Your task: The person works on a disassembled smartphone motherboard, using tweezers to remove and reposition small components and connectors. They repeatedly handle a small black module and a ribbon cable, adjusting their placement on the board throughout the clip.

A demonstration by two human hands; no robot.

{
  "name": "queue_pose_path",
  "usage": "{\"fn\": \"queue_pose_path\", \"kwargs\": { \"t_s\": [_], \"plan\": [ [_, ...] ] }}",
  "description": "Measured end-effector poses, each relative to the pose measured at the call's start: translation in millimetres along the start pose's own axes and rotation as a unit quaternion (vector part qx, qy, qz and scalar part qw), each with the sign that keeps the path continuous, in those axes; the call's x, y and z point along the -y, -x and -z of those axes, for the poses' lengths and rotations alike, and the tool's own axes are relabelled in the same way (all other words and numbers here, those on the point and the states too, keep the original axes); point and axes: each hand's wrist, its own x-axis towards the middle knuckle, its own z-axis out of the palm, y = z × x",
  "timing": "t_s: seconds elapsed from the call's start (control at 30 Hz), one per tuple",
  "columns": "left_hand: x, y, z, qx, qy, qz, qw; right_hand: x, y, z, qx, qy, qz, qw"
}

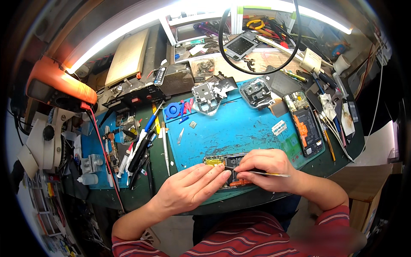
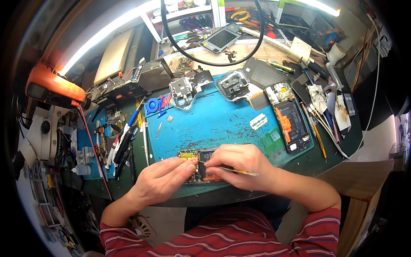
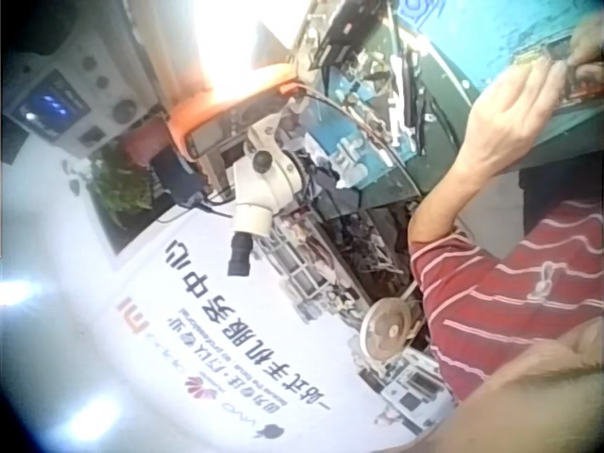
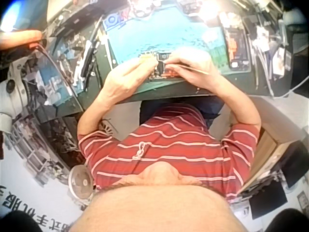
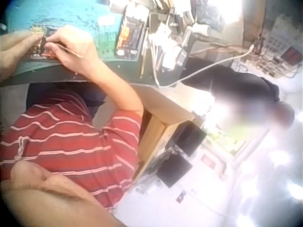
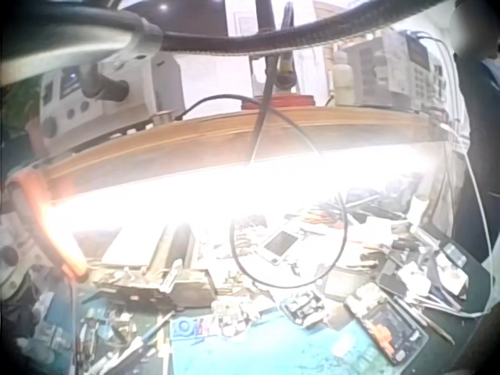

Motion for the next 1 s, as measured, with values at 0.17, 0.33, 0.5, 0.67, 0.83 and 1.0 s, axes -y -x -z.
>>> {"fn": "queue_pose_path", "kwargs": {
  "t_s": [0.17, 0.33, 0.5, 0.67, 0.83, 1.0],
  "plan": [
    [-5, -2, 1, 0.021, -0.044, -0.016, 0.999, 0, 1, 0, -0.009, -0.004, 0.001, 1.000],
    [-8, -3, 0, 0.026, -0.048, -0.014, 0.998, -1, 3, -1, -0.016, -0.013, -0.014, 1.000],
    [-4, -8, 5, 0.026, 0.013, 0.019, 0.999, -1, 3, 0, -0.014, -0.013, -0.016, 1.000],
    [8, 6, -6, -0.027, 0.091, 0.047, 0.994, -1, 2, -1, -0.005, -0.008, 0.004, 1.000],
    [5, 0, -5, -0.026, 0.078, 0.044, 0.996, -2, 3, -2, -0.003, 0.000, 0.001, 1.000],
    [9, -1, -1, -0.037, 0.168, 0.124, 0.977, -4, 4, 1, 0.018, -0.008, 0.032, 0.999]
  ]
}}
